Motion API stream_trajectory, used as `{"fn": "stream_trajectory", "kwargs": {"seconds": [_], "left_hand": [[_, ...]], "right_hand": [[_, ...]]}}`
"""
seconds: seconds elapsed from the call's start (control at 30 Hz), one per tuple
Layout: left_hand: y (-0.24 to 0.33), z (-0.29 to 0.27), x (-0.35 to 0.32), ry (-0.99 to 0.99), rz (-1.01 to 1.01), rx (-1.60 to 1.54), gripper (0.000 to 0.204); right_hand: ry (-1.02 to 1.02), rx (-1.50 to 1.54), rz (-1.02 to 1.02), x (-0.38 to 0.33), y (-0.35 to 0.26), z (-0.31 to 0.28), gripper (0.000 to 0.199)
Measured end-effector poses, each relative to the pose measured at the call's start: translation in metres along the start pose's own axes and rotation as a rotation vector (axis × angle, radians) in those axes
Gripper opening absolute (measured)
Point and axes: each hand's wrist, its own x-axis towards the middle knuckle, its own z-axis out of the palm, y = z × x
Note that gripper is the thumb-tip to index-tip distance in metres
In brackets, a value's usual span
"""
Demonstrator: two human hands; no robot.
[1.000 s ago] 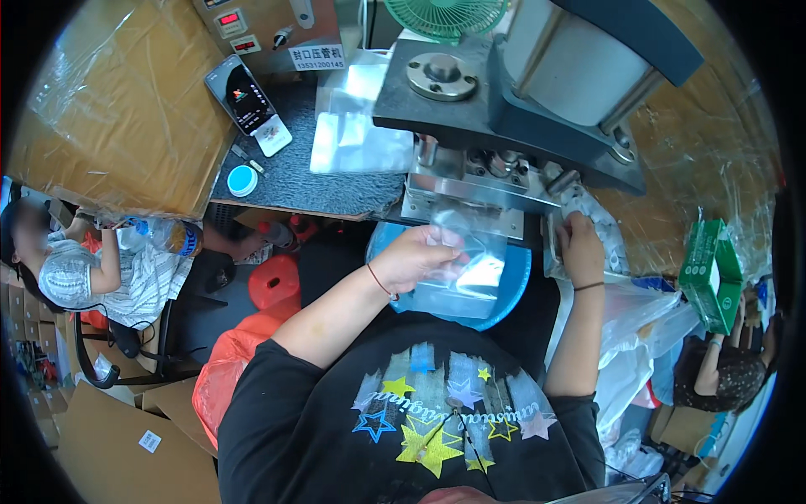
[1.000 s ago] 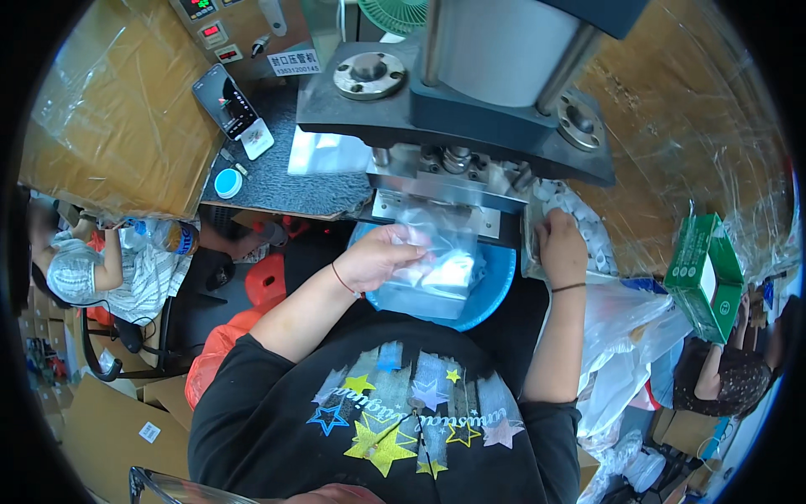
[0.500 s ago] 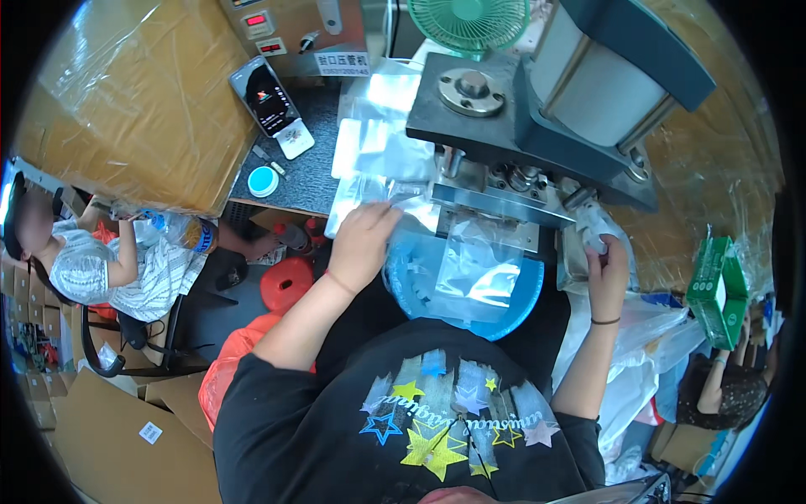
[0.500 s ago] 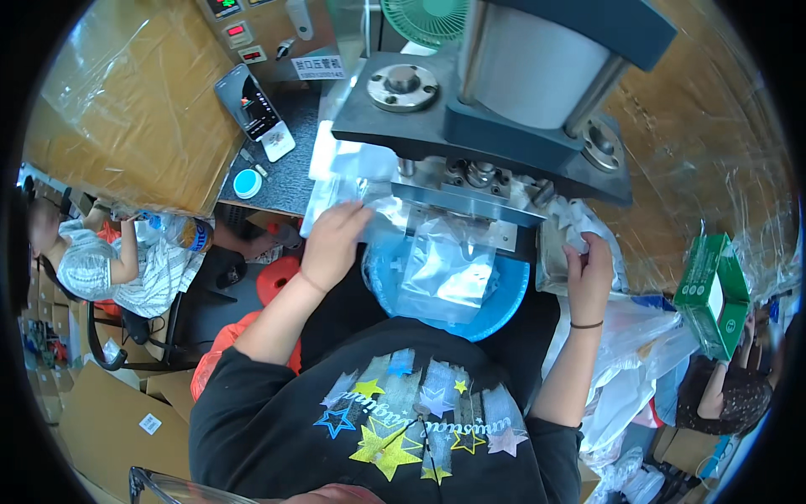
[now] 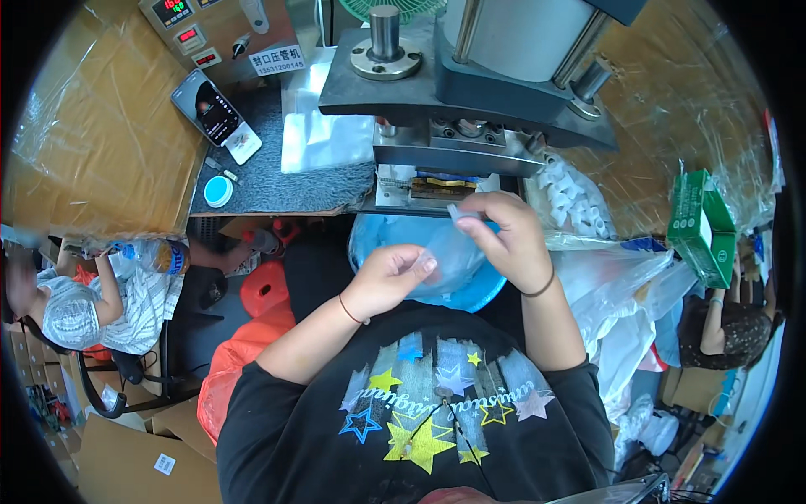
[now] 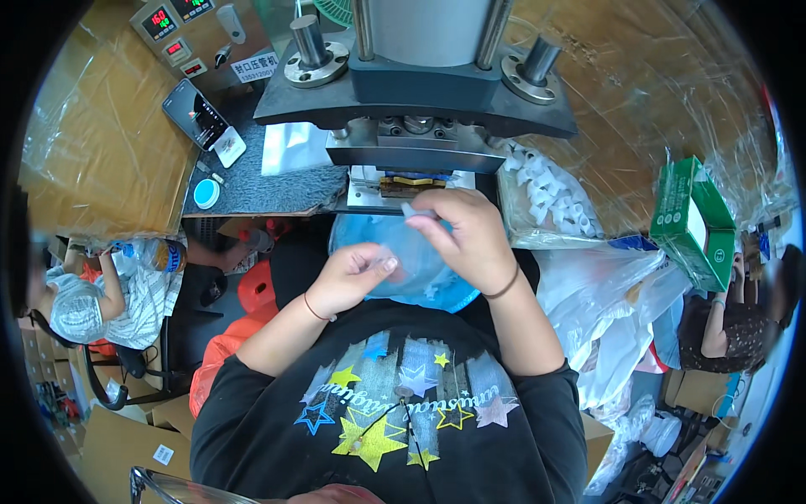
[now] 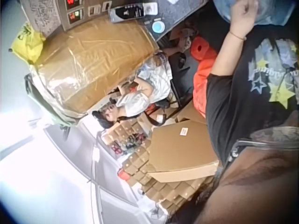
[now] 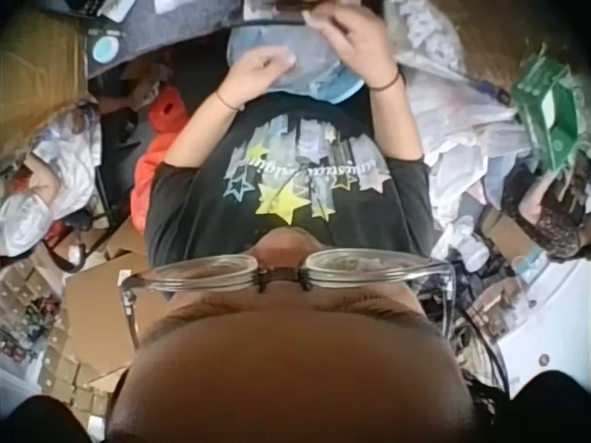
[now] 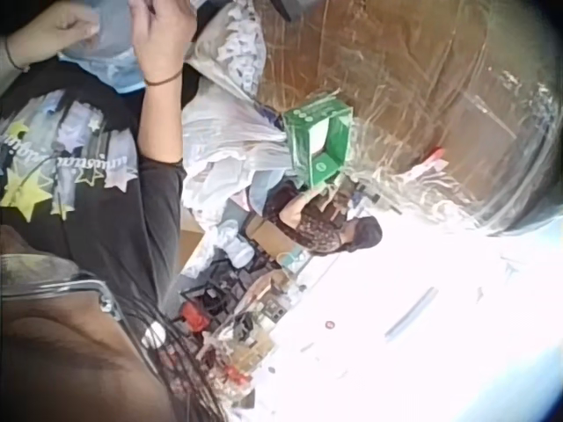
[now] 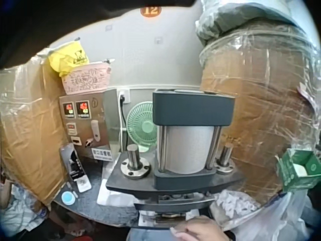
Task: The recorder puts small plastic parts into clear bags and uses a heat sealer to seal them.
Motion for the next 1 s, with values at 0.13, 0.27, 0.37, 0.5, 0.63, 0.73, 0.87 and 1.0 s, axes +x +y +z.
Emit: {"fn": "stream_trajectory", "kwargs": {"seconds": [0.13, 0.27, 0.37, 0.5, 0.63, 0.73, 0.87, 1.0], "left_hand": [[-0.010, 0.016, 0.003, -0.244, -0.213, -0.384, 0.026], [-0.010, 0.025, 0.007, -0.311, -0.324, -0.451, 0.025], [-0.017, 0.016, 0.015, -0.177, -0.358, -0.484, 0.027], [-0.008, -0.009, 0.039, -0.015, -0.295, -0.471, 0.028], [-0.008, -0.022, 0.052, -0.047, -0.292, -0.564, 0.031], [-0.006, -0.014, 0.048, 0.068, -0.133, -0.607, 0.034], [-0.018, -0.093, 0.071, 0.776, 0.329, 0.348, 0.028], [-0.008, -0.151, 0.063, 0.586, 0.087, 1.630, 0.053]], "right_hand": [[-0.224, -0.047, 0.052, -0.015, 0.011, -0.021, 0.020], [-0.250, 0.029, 0.091, -0.019, 0.025, -0.034, 0.018], [-0.006, -0.622, 0.286, -0.031, 0.060, -0.054, 0.019], [-0.135, -0.810, 0.505, -0.053, 0.104, -0.060, 0.025], [-0.021, -0.751, 0.565, -0.057, 0.110, -0.048, 0.031], [0.090, -0.667, 0.516, -0.061, 0.117, -0.046, 0.033], [0.172, -0.662, 0.532, -0.065, 0.124, -0.041, 0.031], [0.125, -0.663, 0.482, -0.056, 0.116, -0.044, 0.029]]}}
